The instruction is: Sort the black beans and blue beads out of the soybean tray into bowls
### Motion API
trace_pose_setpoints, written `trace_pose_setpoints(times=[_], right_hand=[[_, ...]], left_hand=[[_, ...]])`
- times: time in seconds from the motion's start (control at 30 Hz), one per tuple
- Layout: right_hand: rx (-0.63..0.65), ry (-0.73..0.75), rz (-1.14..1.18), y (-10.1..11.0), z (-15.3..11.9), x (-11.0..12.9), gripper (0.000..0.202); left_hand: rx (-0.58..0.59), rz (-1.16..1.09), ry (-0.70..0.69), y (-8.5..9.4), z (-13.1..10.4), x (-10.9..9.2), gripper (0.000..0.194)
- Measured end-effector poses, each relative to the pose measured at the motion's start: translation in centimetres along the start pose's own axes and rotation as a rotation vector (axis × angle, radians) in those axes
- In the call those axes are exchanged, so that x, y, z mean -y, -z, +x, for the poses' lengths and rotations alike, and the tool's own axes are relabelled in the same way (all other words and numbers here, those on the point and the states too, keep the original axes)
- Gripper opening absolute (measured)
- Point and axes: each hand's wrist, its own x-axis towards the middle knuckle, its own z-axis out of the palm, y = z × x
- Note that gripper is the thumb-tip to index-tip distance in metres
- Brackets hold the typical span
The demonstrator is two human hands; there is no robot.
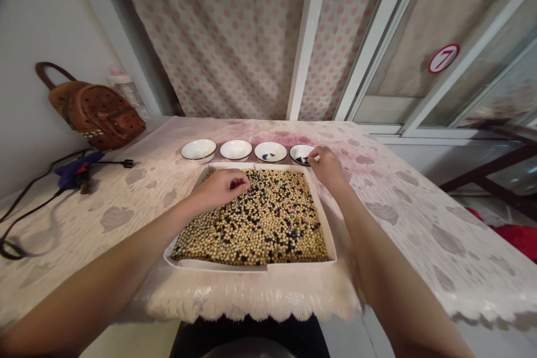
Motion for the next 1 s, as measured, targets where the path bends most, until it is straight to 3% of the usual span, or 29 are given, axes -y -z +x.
trace_pose_setpoints(times=[0.17, 0.4, 0.53, 0.67, 0.87, 1.0], right_hand=[[-0.004, -0.068, -0.151, -0.4, 0.3, -2.0, 0.021], [-0.147, -0.045, 0.019, 0.8, 0.1, -0.2, 0.022], [0.057, -0.061, 0.183, 1.2, -0.5, 1.6, 0.019], [0.315, 0.044, 0.124, 0.6, -1.4, 3.0, 0.018], [0.469, 0.255, -0.01, -0.3, -2.6, 5.3, 0.019], [0.635, 0.232, 0.116, -0.2, -3.0, 6.3, 0.027]], left_hand=[[-0.003, 0.008, 0.001, 0.0, -0.1, -0.1, 0.016], [-0.001, -0.01, -0.008, 0.0, 0.0, -0.1, 0.015], [-0.001, -0.003, -0.011, 0.1, 0.0, -0.1, 0.015], [-0.007, -0.001, -0.022, 0.0, 0.0, 0.1, 0.015], [-0.006, -0.009, -0.015, -0.1, 0.0, 0.1, 0.015], [-0.004, -0.017, -0.014, -0.1, -0.1, 0.1, 0.016]])
